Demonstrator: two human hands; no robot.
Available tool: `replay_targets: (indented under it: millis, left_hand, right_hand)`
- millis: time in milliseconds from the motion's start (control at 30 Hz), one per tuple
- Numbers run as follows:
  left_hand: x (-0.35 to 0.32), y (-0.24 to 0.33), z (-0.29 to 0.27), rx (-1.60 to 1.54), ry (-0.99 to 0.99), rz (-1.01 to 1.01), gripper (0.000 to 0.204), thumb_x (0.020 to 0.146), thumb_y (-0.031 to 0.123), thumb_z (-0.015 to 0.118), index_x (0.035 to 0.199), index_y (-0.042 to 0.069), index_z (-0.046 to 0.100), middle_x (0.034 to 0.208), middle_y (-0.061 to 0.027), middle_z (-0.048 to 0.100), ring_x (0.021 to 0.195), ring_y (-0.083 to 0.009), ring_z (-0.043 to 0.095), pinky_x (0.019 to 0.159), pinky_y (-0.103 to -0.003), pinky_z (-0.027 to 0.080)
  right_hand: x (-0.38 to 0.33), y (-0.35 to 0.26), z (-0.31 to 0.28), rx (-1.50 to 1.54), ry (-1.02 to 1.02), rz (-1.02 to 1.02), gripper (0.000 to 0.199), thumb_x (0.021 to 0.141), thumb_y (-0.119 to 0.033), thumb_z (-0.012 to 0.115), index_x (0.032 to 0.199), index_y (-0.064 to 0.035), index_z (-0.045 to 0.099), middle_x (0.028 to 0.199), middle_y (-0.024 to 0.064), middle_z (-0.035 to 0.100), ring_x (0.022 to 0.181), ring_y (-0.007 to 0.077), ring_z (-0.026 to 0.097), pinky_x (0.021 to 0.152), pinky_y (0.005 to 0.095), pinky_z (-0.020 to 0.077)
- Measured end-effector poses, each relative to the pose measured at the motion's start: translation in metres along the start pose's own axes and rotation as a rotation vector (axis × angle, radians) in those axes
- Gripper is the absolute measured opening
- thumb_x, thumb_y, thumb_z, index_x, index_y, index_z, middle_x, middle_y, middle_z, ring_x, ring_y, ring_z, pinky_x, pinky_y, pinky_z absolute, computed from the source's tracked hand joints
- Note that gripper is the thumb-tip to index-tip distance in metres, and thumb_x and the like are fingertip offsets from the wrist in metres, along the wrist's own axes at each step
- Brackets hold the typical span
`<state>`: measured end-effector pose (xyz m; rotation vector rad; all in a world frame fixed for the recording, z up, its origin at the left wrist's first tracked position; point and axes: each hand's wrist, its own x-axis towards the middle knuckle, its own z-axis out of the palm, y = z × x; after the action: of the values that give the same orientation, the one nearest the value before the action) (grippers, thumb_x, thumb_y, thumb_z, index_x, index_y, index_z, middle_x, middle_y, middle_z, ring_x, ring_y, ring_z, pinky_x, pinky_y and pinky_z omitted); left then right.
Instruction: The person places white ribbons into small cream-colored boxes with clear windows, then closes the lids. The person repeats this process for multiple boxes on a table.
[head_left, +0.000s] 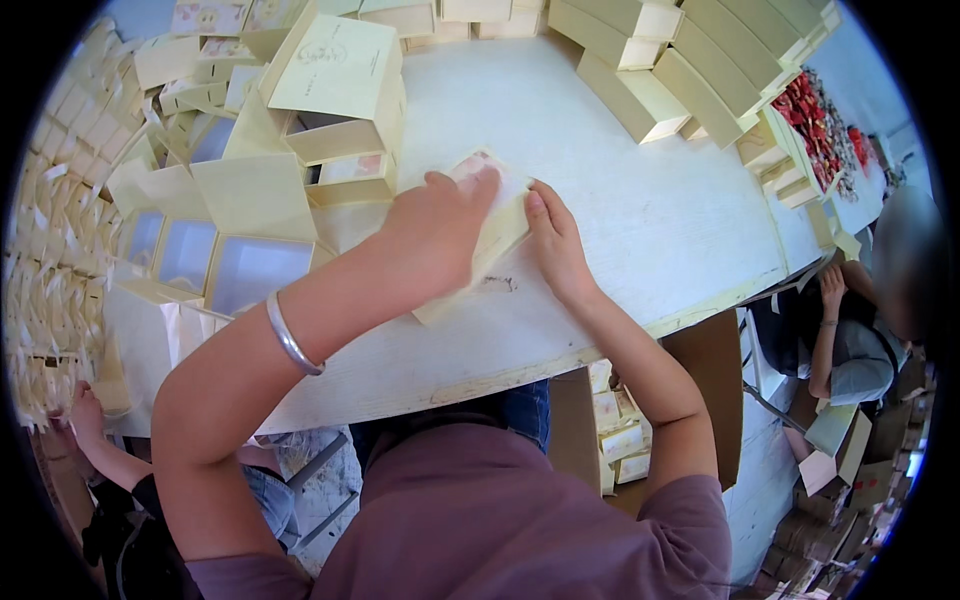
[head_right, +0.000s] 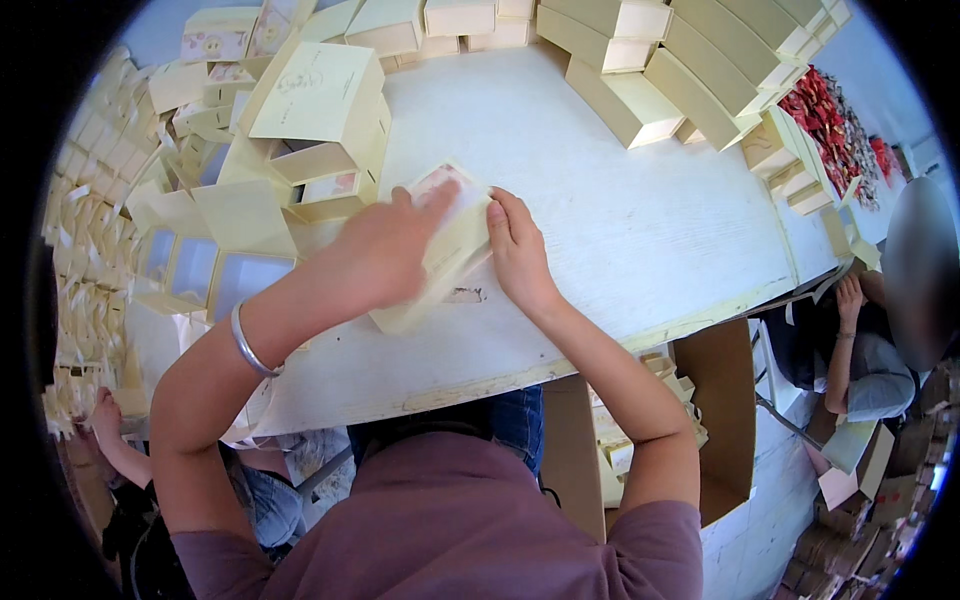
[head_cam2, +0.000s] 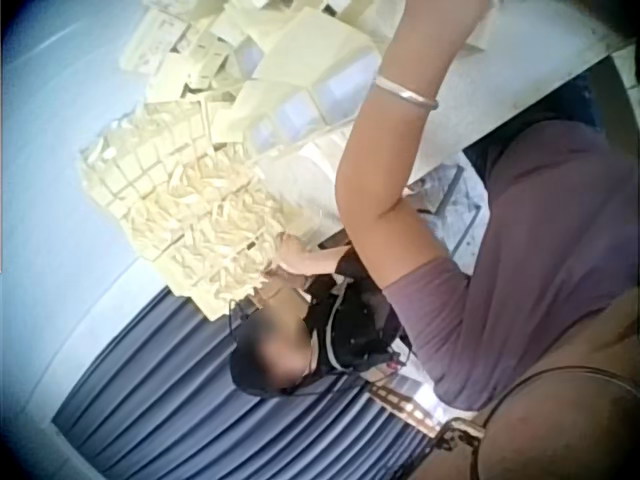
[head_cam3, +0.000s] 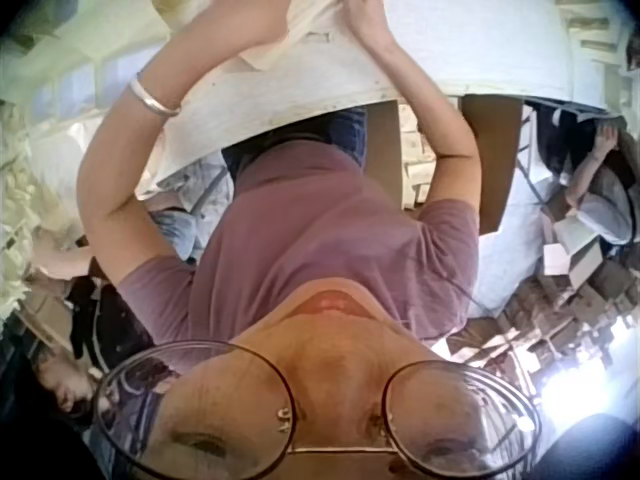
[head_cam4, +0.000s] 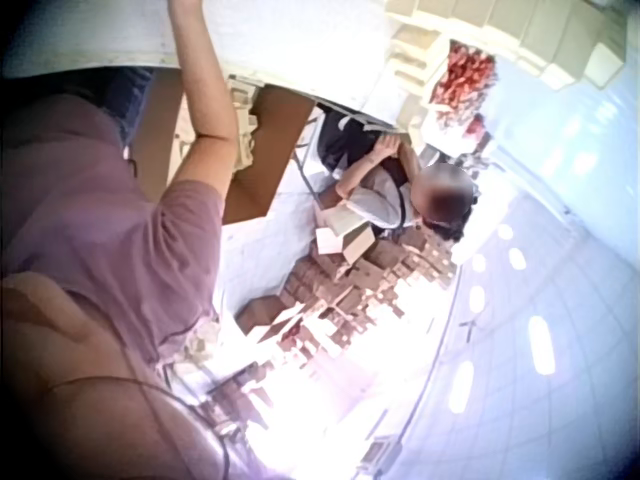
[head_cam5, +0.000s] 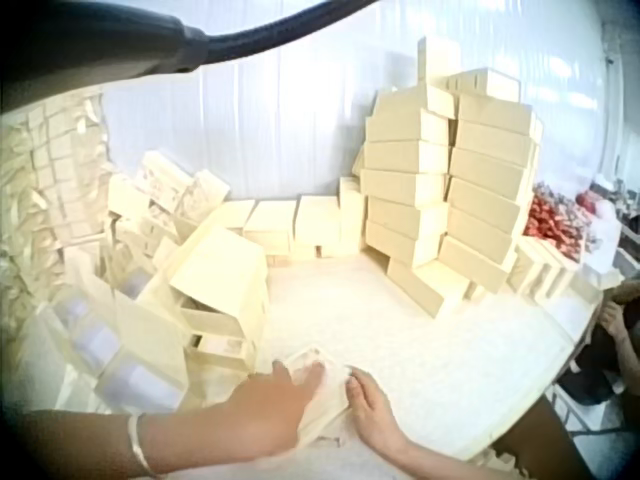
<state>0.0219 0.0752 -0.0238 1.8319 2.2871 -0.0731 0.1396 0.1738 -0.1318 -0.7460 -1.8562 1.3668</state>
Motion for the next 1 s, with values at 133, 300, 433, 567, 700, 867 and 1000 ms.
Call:
replay_targets:
  millis: [133, 300, 433, 567, 700, 867, 1000]
  left_hand:
    - [-0.008, -0.023, -0.038, -0.837, -0.237, -0.174, 0.058, 0.074, 0.016, 0.054, 0.126, 0.003, 0.033, 0.091, -0.0119, 0.057, 0.076, -0.0168, 0.058, 0.056, -0.03, 0.048]
    - [-0.044, -0.01, -0.002, -1.371, -0.136, -0.34, 0.047, 0.08, 0.016, 0.048, 0.123, 0.001, 0.034, 0.101, -0.0096, 0.054, 0.083, -0.0163, 0.057, 0.062, -0.03, 0.05]
    - [-0.062, -0.006, 0.034, -1.798, 0.013, -0.376, 0.043, 0.084, 0.015, 0.047, 0.122, 0.001, 0.035, 0.109, -0.0107, 0.051, 0.094, -0.0169, 0.055, 0.072, -0.029, 0.049]
    - [-0.071, -0.006, 0.054, -1.982, 0.16, -0.454, 0.038, 0.086, 0.013, 0.047, 0.12, 0.0, 0.038, 0.109, -0.0102, 0.052, 0.096, -0.0166, 0.054, 0.077, -0.029, 0.047]
    - [-0.075, -0.002, 0.064, -2.019, 0.233, -0.458, 0.035, 0.086, 0.014, 0.048, 0.117, -0.001, 0.041, 0.108, -0.0104, 0.053, 0.094, -0.0174, 0.055, 0.078, -0.029, 0.047]
    - [-0.077, -0.001, 0.08, -2.098, 0.305, -0.48, 0.034, 0.086, 0.014, 0.049, 0.116, -0.001, 0.041, 0.106, -0.0108, 0.053, 0.093, -0.0182, 0.056, 0.077, -0.03, 0.048]
    - [-0.08, -0.002, 0.083, -2.135, 0.353, -0.482, 0.033, 0.086, 0.012, 0.048, 0.116, 0.0, 0.041, 0.106, -0.011, 0.053, 0.092, -0.0181, 0.056, 0.076, -0.03, 0.049]
  right_hand:
    - [0.017, -0.019, -0.022, -0.158, -0.211, -0.079, 0.024, 0.089, -0.016, 0.042, 0.102, 0.0007, 0.053, 0.09, 0.0141, 0.058, 0.087, 0.0252, 0.055, 0.081, 0.0297, 0.0403]
    - [0.039, -0.05, 0.003, -1.102, -0.54, -0.316, 0.02, 0.082, -0.018, 0.052, 0.081, 0.0018, 0.053, 0.085, 0.0173, 0.055, 0.086, 0.0304, 0.052, 0.074, 0.0332, 0.0416]
    - [0.036, -0.049, 0.032, -0.521, -0.416, -0.36, 0.032, 0.076, -0.031, 0.058, 0.081, -0.0006, 0.05, 0.078, 0.0143, 0.052, 0.078, 0.0299, 0.051, 0.072, 0.036, 0.0396]
    - [0.038, -0.059, 0.022, -0.382, -0.467, -0.353, 0.041, 0.073, -0.038, 0.061, 0.087, -0.0013, 0.049, 0.08, 0.0139, 0.049, 0.076, 0.0307, 0.048, 0.068, 0.0347, 0.039]
    - [0.029, -0.046, 0.032, -0.683, -0.29, -0.573, 0.041, 0.071, -0.036, 0.065, 0.085, 0.0004, 0.052, 0.077, 0.0134, 0.048, 0.074, 0.0295, 0.048, 0.064, 0.0354, 0.0395]
    - [0.039, -0.052, 0.027, -0.482, -0.342, -0.475, 0.037, 0.071, -0.034, 0.066, 0.076, -0.0007, 0.051, 0.073, 0.0104, 0.046, 0.071, 0.0247, 0.047, 0.062, 0.0338, 0.0404]
    - [0.059, -0.08, -0.003, 0.201, -0.364, 0.029, 0.029, 0.071, -0.024, 0.067, 0.081, -0.0013, 0.052, 0.077, 0.0067, 0.05, 0.08, 0.0189, 0.051, 0.071, 0.0299, 0.0413]
